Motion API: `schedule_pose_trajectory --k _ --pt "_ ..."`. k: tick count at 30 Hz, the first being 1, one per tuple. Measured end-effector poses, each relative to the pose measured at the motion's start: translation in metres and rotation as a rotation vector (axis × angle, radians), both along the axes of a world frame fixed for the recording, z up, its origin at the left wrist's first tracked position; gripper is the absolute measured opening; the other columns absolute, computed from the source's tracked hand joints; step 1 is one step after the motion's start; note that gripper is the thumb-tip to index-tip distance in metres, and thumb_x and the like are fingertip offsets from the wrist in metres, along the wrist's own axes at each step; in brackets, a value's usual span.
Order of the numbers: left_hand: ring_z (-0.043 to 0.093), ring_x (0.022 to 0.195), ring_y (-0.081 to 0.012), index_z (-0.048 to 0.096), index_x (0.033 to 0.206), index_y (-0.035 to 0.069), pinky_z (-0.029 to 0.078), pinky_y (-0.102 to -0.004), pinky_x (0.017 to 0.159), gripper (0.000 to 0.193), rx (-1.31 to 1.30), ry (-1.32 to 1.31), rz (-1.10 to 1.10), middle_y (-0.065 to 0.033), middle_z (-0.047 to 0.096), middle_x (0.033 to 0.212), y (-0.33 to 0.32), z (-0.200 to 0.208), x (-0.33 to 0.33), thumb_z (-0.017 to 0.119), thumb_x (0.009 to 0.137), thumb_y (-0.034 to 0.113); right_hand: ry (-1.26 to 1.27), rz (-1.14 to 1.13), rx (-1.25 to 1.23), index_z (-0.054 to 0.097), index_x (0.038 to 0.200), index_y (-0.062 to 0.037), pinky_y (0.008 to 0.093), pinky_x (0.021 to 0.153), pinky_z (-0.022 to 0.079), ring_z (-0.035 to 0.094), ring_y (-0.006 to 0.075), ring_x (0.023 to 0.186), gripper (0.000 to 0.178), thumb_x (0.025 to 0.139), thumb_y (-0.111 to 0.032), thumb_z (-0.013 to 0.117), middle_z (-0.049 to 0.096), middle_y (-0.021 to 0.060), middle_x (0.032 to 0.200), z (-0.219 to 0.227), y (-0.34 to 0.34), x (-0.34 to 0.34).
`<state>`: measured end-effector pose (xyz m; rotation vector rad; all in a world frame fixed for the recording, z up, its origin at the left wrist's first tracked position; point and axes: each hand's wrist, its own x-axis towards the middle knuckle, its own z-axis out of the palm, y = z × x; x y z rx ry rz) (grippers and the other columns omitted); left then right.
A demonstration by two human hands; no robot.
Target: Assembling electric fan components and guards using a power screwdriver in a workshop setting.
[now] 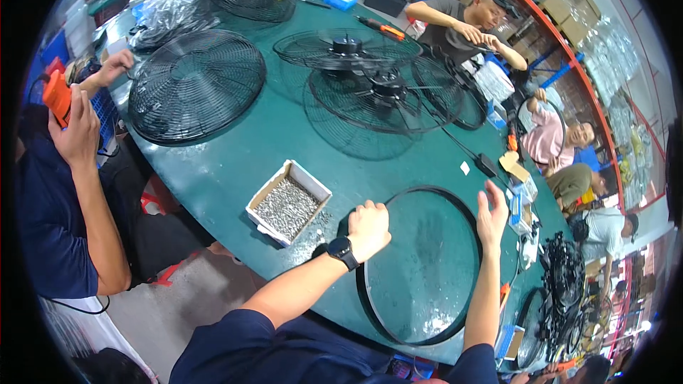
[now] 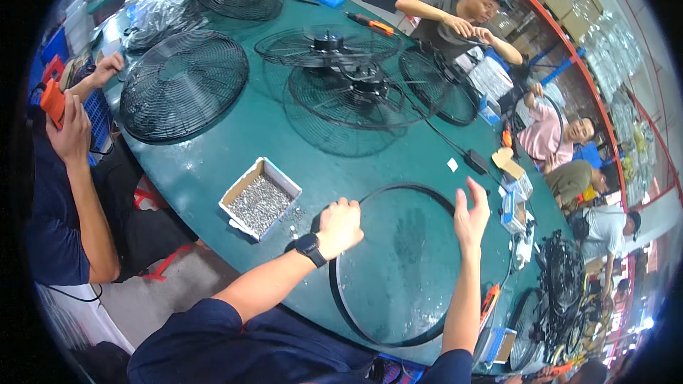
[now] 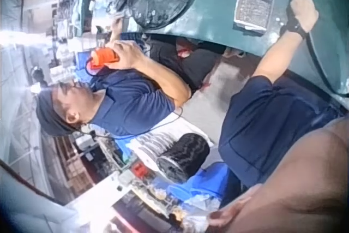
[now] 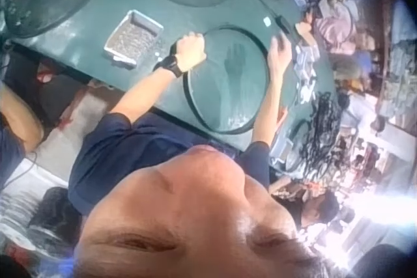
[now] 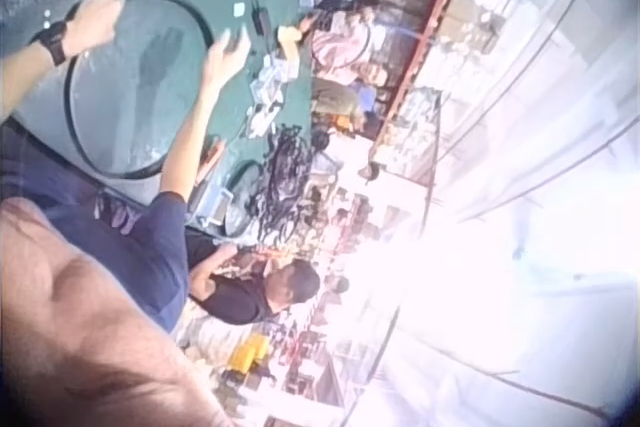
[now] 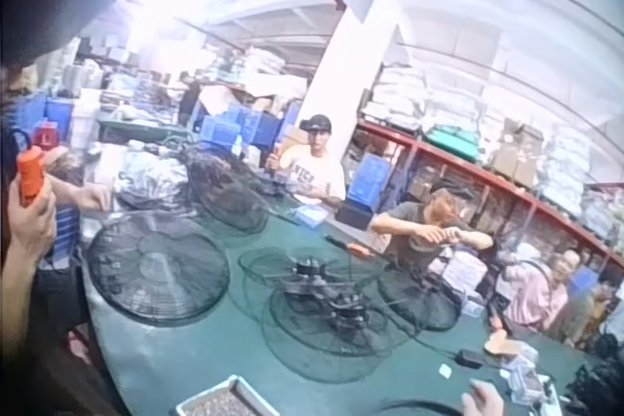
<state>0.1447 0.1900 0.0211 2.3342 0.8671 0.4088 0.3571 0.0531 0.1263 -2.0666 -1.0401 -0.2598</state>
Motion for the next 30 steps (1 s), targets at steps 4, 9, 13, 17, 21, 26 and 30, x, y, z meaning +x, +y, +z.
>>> schedule_pose_trajectory --k 4,9,13,17,21,26,30 --pt "0.062 0.079 -0.037 0.055 0.084 -0.003 0.053 -0.0436 0.069 0.025 0.017 -0.069 0.019 -0.0216 0.06 0.084 -0.003 -0.002 0.005 0.062 0.061 0.006 0.263 0.318 0.124 0.049 0.126 0.0039 0.029 0.091 0.043 0.055 0.0169 0.104 0.044 0.089 -0.017 0.061 0.06 0.0129 0.112 0.035 0.115 -0.018" --pt "0.062 0.076 -0.0364 0.056 0.08 -0.002 0.053 -0.0436 0.066 0.021 0.032 -0.099 0.022 -0.0208 0.06 0.081 -0.002 -0.001 0.005 0.061 0.061 0.005 1.035 0.475 0.22 0.01 0.142 0.0047 0.0374 0.088 0.048 0.055 0.0316 0.104 0.094 0.081 -0.036 0.068 0.044 0.0273 0.121 0.037 0.262 -0.007" --pt "0.061 0.079 -0.0353 0.056 0.081 -0.002 0.052 -0.043 0.068 0.024 0.007 -0.113 -0.001 -0.0198 0.059 0.083 -0.003 0.002 0.002 0.064 0.06 0.007 1.454 0.211 0.333 0.011 0.139 -0.0004 0.0589 0.09 0.042 0.047 0.0509 0.106 0.092 0.078 -0.038 0.068 0.029 0.0292 0.129 0.029 0.333 -0.03" --pt "0.061 0.08 -0.0351 0.057 0.082 -0.001 0.052 -0.042 0.069 0.026 0.03 -0.057 0.001 -0.0187 0.059 0.086 -0.005 0.001 0.005 0.066 0.06 0.009 1.559 0.181 0.284 0.021 0.129 0.0064 0.0641 0.088 0.042 0.049 0.0558 0.101 0.072 0.079 -0.024 0.063 0.035 0.0297 0.12 0.011 0.365 -0.029" --pt "0.061 0.081 -0.0349 0.057 0.084 -0.001 0.052 -0.0415 0.07 0.024 0.025 -0.051 0.005 -0.0193 0.059 0.086 -0.006 0.001 0.007 0.063 0.062 0.008 1.535 0.321 0.434 0.034 0.103 0.012 0.0607 0.066 0.054 0.06 0.0505 0.078 0.035 0.073 -0.002 0.047 0.051 0.0329 0.098 0.001 0.368 -0.005" --pt "0.063 0.08 -0.0373 0.056 0.086 -0.002 0.052 -0.0444 0.07 0.024 -0.042 -0.073 0.029 -0.0202 0.059 0.087 0.001 -0.003 0.001 0.061 0.064 0.007 1.561 0.279 0.63 0.038 0.093 0.0151 0.0601 0.074 0.053 0.058 0.0524 0.086 0.03 0.073 -0.006 0.042 0.051 0.0365 0.102 0.031 0.326 -0.018" --pt "0.063 0.083 -0.0356 0.057 0.087 0.0 0.052 -0.0445 0.073 0.021 -0.014 0.001 0.029 -0.0193 0.059 0.09 0.001 -0.003 0.006 0.059 0.068 0.01 1.624 0.394 0.72 0.044 0.089 0.0149 0.0547 0.087 0.049 0.057 0.0499 0.093 0.03 0.072 -0.01 0.043 0.054 0.0352 0.101 0.061 0.249 0.002"
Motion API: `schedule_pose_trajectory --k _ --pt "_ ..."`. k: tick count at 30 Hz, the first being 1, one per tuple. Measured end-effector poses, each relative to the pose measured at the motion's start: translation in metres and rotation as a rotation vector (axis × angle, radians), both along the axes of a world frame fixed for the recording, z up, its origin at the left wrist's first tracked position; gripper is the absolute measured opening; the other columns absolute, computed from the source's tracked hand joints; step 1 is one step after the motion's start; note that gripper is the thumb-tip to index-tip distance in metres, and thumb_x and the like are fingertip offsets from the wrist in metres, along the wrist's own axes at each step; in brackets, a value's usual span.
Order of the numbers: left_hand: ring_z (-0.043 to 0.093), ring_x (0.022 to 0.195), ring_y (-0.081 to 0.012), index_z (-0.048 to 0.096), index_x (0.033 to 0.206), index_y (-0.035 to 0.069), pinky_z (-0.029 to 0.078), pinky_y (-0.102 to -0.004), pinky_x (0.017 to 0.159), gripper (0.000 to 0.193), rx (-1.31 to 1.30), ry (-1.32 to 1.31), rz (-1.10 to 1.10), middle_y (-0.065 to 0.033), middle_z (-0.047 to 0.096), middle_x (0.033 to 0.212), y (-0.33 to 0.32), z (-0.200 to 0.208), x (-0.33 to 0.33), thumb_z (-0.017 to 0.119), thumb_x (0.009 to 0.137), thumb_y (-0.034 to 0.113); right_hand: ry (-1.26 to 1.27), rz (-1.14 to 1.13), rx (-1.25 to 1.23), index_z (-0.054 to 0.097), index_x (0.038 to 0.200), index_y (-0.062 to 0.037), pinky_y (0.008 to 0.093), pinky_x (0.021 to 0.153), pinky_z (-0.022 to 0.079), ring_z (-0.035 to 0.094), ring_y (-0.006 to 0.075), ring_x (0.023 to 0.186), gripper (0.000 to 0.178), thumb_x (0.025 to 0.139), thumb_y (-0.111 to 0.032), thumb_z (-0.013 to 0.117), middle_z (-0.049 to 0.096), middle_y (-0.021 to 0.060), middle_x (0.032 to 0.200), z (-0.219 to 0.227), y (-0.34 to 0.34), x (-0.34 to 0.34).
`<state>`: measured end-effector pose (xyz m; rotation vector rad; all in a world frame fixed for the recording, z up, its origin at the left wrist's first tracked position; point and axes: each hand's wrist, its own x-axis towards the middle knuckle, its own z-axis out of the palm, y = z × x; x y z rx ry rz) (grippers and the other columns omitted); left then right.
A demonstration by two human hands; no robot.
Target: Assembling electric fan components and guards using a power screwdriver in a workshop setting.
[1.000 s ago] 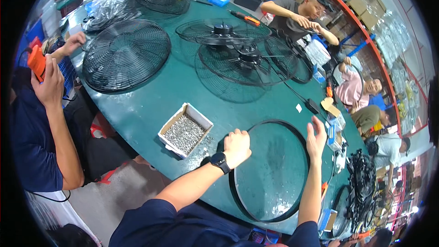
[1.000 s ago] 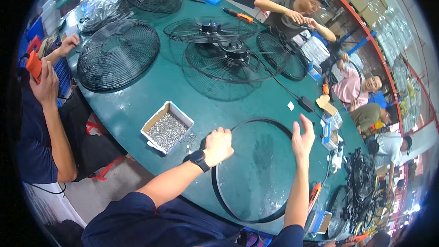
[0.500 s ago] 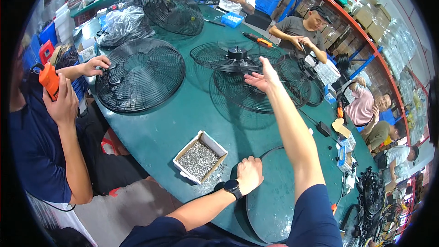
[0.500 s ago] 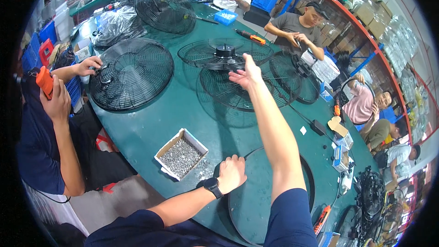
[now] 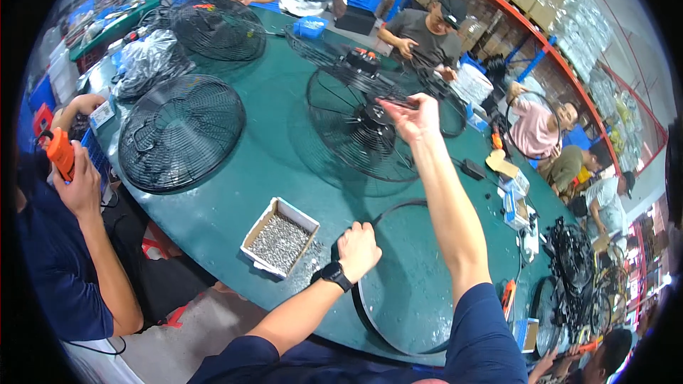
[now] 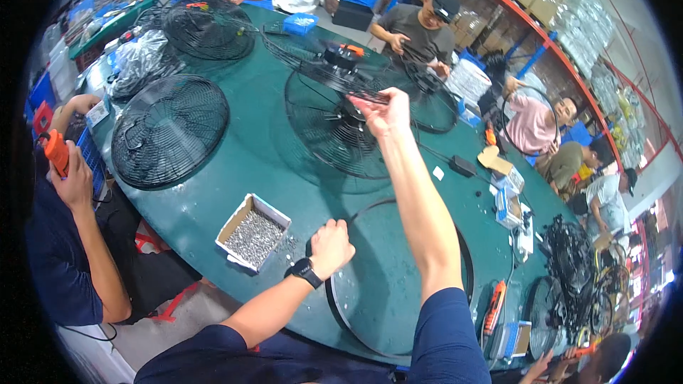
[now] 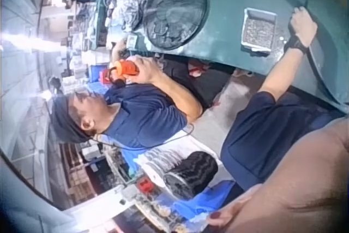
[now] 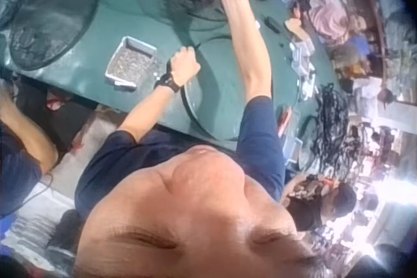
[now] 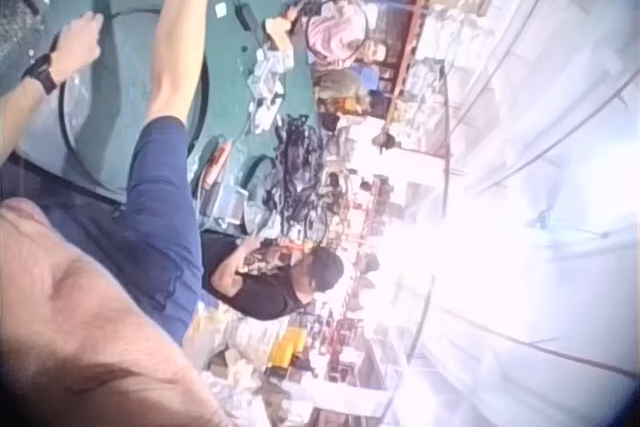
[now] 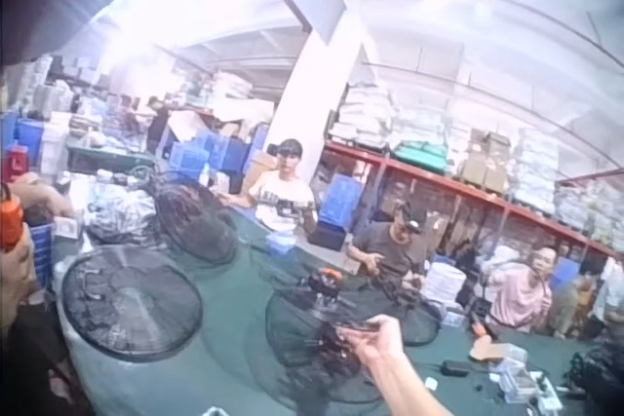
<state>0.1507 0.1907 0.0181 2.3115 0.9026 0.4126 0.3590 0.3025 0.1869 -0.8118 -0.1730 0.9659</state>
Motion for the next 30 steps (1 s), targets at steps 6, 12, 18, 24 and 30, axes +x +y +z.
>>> schedule_pose_trajectory --k 6,12,18,24,30 --pt "0.061 0.083 -0.0379 0.058 0.088 0.001 0.05 -0.0472 0.072 0.018 -0.019 -0.006 0.004 -0.02 0.059 0.09 0.003 -0.003 0.006 0.059 0.072 0.009 -0.378 -0.215 -0.072 0.05 0.09 0.0077 0.0495 0.076 0.053 0.062 0.0445 0.085 0.029 0.074 -0.016 0.046 0.06 0.0281 0.098 0.048 -0.168 0.002" --pt "0.062 0.08 -0.0373 0.058 0.085 0.002 0.052 -0.0457 0.07 0.02 0.084 -0.061 0.024 -0.0195 0.059 0.088 0.005 -0.006 0.007 0.062 0.07 0.014 -0.517 -0.444 -0.24 0.036 0.12 0.0132 0.0454 0.067 0.053 0.063 0.0465 0.079 0.058 0.071 -0.017 0.046 0.055 0.0356 0.109 0.077 -0.346 -0.022" --pt "0.061 0.091 -0.0398 0.061 0.099 0.0 0.048 -0.0465 0.078 0.029 -0.034 0.039 0.001 -0.0216 0.061 0.097 0.004 0.009 0.007 0.063 0.078 0.02 -0.507 -0.514 -0.544 0.044 0.112 0.0036 0.0394 0.053 0.053 0.064 0.0389 0.063 0.045 0.073 -0.018 0.044 0.062 0.0291 0.095 0.092 -0.467 -0.06" --pt "0.06 0.094 -0.0393 0.062 0.102 -0.001 0.047 -0.0452 0.081 0.036 -0.021 0.01 -0.01 -0.0227 0.062 0.098 0.007 0.016 0.001 0.066 0.078 0.026 -0.451 -0.561 -0.654 0.044 0.109 0.0066 0.0436 0.052 0.056 0.062 0.0383 0.059 0.045 0.072 -0.02 0.045 0.06 0.0326 0.089 0.082 -0.527 -0.083" --pt "0.06 0.093 -0.0387 0.063 0.102 -0.002 0.048 -0.0446 0.081 0.038 -0.007 0.052 -0.004 -0.023 0.062 0.098 0.008 0.01 0.005 0.067 0.077 0.026 -0.242 -0.672 -0.547 0.051 0.096 0.0075 0.0428 0.06 0.056 0.063 0.0373 0.064 0.042 0.072 -0.026 0.047 0.061 0.0315 0.088 0.052 -0.559 -0.039"
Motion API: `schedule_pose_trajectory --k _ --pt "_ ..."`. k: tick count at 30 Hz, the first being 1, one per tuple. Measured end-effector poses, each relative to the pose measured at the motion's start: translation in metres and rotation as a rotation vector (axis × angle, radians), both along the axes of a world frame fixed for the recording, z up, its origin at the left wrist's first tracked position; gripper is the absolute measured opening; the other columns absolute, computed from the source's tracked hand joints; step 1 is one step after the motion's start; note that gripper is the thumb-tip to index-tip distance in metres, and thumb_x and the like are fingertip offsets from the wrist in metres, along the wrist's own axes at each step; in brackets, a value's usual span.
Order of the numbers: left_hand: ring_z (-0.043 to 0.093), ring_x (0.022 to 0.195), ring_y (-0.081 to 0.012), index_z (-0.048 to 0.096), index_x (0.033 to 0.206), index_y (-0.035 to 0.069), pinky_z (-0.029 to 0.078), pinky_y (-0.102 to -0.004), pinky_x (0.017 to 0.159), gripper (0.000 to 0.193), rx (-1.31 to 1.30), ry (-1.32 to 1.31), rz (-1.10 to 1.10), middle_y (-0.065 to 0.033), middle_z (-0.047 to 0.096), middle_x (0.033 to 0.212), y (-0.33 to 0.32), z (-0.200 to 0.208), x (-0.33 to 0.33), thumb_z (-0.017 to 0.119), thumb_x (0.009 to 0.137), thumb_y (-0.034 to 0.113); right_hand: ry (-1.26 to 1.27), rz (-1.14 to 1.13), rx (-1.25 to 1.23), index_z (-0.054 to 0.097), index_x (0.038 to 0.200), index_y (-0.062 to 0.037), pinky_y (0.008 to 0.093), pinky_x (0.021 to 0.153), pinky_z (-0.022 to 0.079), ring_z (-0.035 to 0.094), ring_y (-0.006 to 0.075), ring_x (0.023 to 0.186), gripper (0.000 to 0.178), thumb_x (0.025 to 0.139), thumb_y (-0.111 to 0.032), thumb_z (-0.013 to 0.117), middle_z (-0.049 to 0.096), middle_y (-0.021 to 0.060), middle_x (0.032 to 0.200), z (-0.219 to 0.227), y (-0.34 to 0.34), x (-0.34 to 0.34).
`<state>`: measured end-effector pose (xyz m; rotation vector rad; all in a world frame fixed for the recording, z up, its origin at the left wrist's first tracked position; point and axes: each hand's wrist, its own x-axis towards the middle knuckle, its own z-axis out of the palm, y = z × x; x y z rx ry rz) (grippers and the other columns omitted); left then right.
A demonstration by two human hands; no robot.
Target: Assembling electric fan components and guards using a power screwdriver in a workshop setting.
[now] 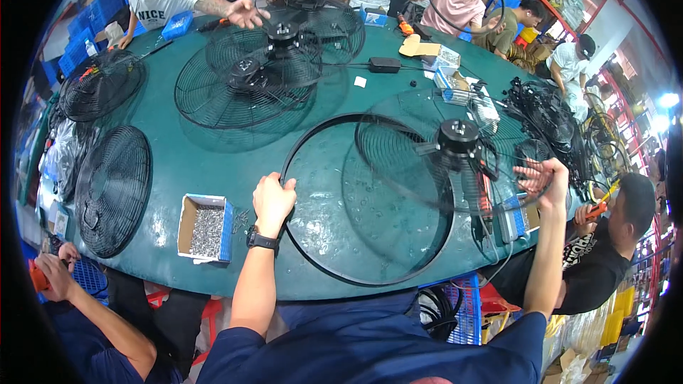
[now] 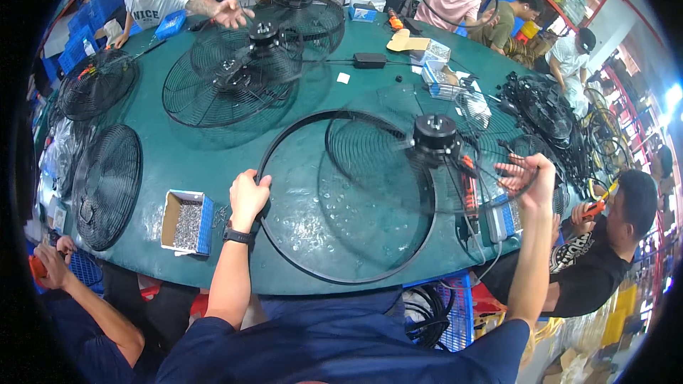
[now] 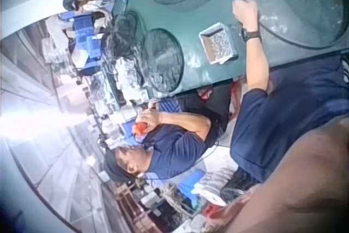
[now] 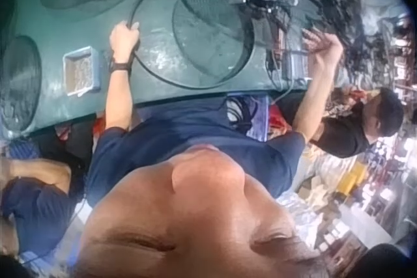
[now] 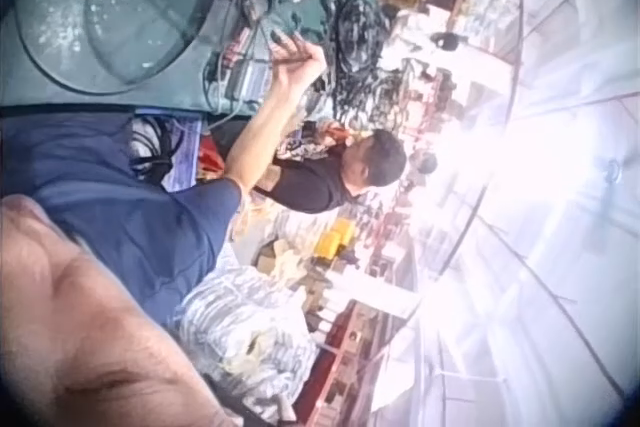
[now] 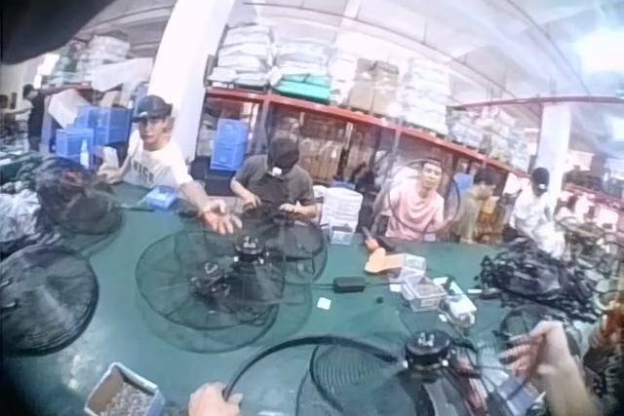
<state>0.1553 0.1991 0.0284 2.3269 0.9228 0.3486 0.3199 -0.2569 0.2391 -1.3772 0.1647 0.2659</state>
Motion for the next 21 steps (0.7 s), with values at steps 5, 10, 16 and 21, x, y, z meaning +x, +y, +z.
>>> schedule_pose_trajectory --k 5,10,16,21 --pt "0.061 0.094 -0.0377 0.063 0.101 -0.002 0.048 -0.0432 0.082 0.037 -0.082 -0.01 0.016 -0.0228 0.063 0.098 0.002 0.003 0.002 0.067 0.077 0.026 -0.131 -0.032 0.207 0.052 0.08 0.0031 0.0383 0.061 0.055 0.062 0.0326 0.068 0.025 0.074 -0.02 0.046 0.062 0.0271 0.087 -0.053 -0.01 0.082" --pt "0.061 0.095 -0.0366 0.064 0.101 -0.002 0.048 -0.0419 0.083 0.036 -0.086 -0.022 0.027 -0.0224 0.064 0.098 0.005 -0.002 -0.002 0.067 0.077 0.024 -0.22 -0.158 0.411 0.051 0.089 0.008 0.0493 0.077 0.054 0.062 0.037 0.081 0.028 0.074 -0.015 0.047 0.06 0.0241 0.096 -0.097 0.052 0.161" --pt "0.062 0.094 -0.0363 0.064 0.1 -0.002 0.048 -0.0411 0.082 0.036 -0.128 -0.044 0.014 -0.0222 0.065 0.095 0.004 0.0 0.004 0.067 0.076 0.024 -0.262 -0.359 0.638 0.046 0.109 0.0039 0.0601 0.075 0.052 0.059 0.0443 0.092 0.041 0.069 -0.007 0.051 0.056 0.0256 0.107 -0.168 0.053 0.251" --pt "0.063 0.09 -0.0358 0.065 0.101 -0.002 0.049 -0.0406 0.08 0.035 -0.065 -0.039 0.049 -0.0216 0.066 0.09 0.01 -0.01 -0.008 0.066 0.076 0.023 -0.181 -0.369 0.623 0.044 0.114 0.0065 0.0583 0.085 0.05 0.053 0.0431 0.101 0.043 0.084 -0.021 0.059 0.049 0.0263 0.113 -0.165 0.103 0.243"
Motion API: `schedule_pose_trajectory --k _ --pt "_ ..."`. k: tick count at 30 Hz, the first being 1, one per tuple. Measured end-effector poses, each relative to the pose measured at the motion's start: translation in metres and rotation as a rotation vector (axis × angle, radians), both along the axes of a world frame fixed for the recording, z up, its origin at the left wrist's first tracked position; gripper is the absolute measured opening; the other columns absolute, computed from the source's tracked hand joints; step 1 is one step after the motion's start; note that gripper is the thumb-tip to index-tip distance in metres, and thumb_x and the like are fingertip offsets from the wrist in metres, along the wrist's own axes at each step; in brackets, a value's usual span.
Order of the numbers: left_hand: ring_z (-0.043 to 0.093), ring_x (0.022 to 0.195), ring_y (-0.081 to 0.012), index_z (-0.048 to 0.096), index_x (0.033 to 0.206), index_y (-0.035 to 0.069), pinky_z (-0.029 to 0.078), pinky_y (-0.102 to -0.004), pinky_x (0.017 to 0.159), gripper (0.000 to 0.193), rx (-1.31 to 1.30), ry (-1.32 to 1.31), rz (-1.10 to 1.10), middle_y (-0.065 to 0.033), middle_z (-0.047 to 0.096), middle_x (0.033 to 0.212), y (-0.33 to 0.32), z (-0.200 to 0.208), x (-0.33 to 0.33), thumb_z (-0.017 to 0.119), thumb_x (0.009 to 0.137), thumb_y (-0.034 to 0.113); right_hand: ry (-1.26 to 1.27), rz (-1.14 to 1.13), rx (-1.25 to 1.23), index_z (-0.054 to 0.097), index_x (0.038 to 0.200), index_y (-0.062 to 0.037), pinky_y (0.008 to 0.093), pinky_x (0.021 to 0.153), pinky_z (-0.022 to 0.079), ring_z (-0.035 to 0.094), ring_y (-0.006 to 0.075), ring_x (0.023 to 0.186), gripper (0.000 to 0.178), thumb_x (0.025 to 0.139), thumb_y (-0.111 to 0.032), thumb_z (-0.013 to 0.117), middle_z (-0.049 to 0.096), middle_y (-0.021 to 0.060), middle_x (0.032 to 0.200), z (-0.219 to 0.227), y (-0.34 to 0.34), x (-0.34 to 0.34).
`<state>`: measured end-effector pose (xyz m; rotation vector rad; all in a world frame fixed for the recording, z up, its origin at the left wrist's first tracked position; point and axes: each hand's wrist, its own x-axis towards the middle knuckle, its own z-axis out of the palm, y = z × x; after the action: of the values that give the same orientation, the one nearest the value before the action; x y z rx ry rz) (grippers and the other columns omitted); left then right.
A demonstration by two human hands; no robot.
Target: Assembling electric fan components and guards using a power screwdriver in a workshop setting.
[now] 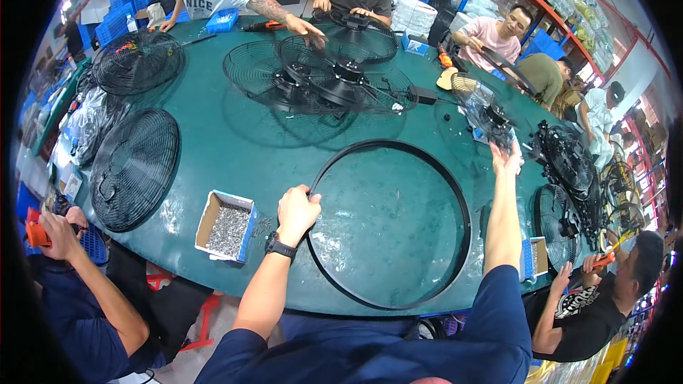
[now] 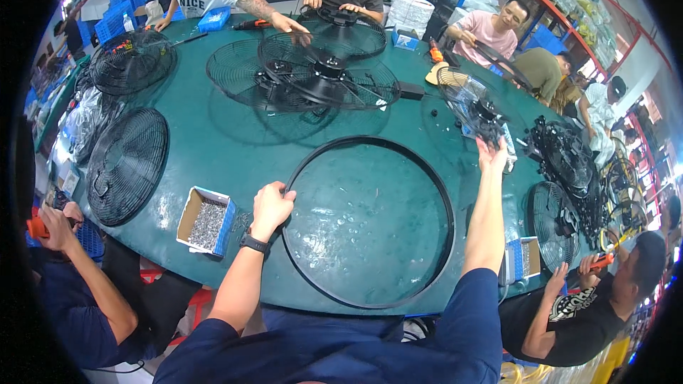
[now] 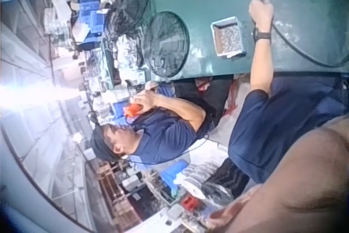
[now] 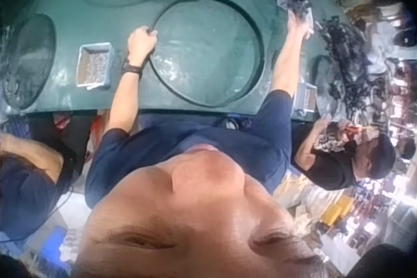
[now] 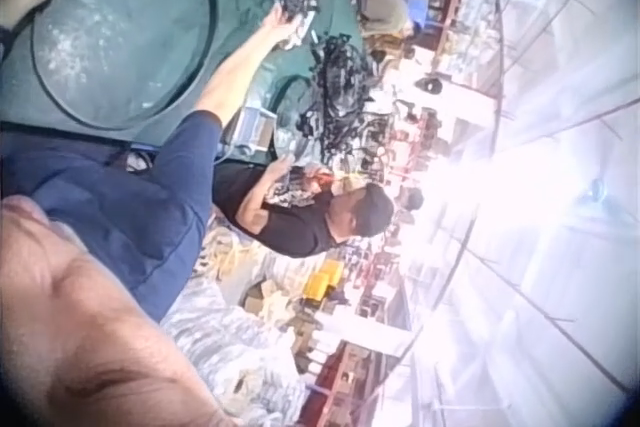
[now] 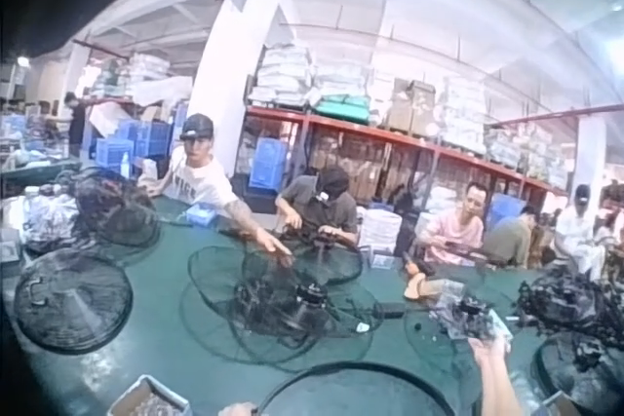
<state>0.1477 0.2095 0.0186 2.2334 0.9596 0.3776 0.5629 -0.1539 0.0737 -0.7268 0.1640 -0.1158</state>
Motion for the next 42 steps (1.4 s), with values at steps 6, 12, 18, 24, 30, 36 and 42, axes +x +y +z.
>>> schedule_pose_trajectory --k 6,12,18,24,30,36,42 --pt "0.061 0.091 -0.0399 0.065 0.096 -0.003 0.048 -0.044 0.08 0.031 -0.12 -0.02 -0.049 -0.0258 0.063 0.095 -0.003 0.008 0.006 0.067 0.075 0.019 0.191 0.1 -0.05 0.044 0.12 -0.0048 0.0605 0.089 0.044 0.05 0.0418 0.105 0.048 0.084 -0.03 0.063 0.046 0.021 0.115 0.012 -0.016 0.017" --pt "0.062 0.088 -0.0384 0.065 0.098 -0.003 0.049 -0.0428 0.078 0.031 -0.057 -0.029 -0.042 -0.0234 0.064 0.09 -0.005 0.013 0.004 0.067 0.075 0.019 0.167 -0.214 -0.465 0.046 0.107 -0.0073 0.0339 0.053 0.043 0.05 0.0182 0.072 0.047 0.072 -0.03 0.07 0.053 0.0079 0.091 0.016 0.065 -0.06" --pt "0.061 0.09 -0.0403 0.065 0.095 -0.003 0.048 -0.044 0.079 0.028 -0.035 -0.035 -0.056 -0.0249 0.062 0.094 -0.002 0.004 0.0 0.066 0.074 0.014 0.406 0.738 -0.104 -0.001 0.143 -0.01 0.0527 0.086 0.046 0.047 0.0478 0.109 0.105 0.072 -0.035 0.073 0.035 0.03 0.126 0.023 0.231 -0.127" --pt "0.061 0.089 -0.04 0.067 0.091 -0.003 0.048 -0.0433 0.079 0.024 -0.004 -0.074 -0.06 -0.026 0.063 0.094 -0.007 -0.011 0.004 0.065 0.072 0.011 0.26 0.699 0.023 0.031 0.097 0.0152 0.0709 0.092 0.035 0.042 0.0616 0.106 0.035 0.067 -0.002 0.038 0.039 0.04 0.111 0.037 0.294 -0.088" --pt "0.061 0.084 -0.0417 0.067 0.082 -0.002 0.048 -0.0451 0.073 0.018 0.023 -0.118 -0.037 -0.0261 0.062 0.083 -0.006 0.003 0.001 0.068 0.072 0.013 -0.006 0.6 -0.227 0.038 0.091 0.0129 0.0611 0.091 0.044 0.052 0.0511 0.098 0.03 0.069 -0.006 0.045 0.047 0.0357 0.105 0.14 0.216 -0.154" --pt "0.061 0.084 -0.042 0.065 0.079 -0.005 0.049 -0.0451 0.075 0.019 0.076 -0.096 -0.065 -0.0267 0.062 0.085 -0.006 0.002 0.006 0.068 0.071 0.013 -0.12 0.538 -0.639 0.033 0.105 0.0088 0.0517 0.078 0.051 0.059 0.0457 0.084 0.043 0.077 -0.014 0.056 0.05 0.0415 0.102 0.227 0.086 -0.21" --pt "0.061 0.082 -0.042 0.065 0.079 -0.005 0.049 -0.0461 0.073 0.018 0.104 -0.011 -0.201 -0.027 0.062 0.081 -0.015 0.005 0.01 0.066 0.07 0.011 0.036 0.436 -0.91 0.046 0.104 0.0066 0.0422 0.062 0.056 0.065 0.04 0.073 0.043 0.08 -0.028 0.059 0.061 0.0323 0.084 0.268 -0.01 -0.277"
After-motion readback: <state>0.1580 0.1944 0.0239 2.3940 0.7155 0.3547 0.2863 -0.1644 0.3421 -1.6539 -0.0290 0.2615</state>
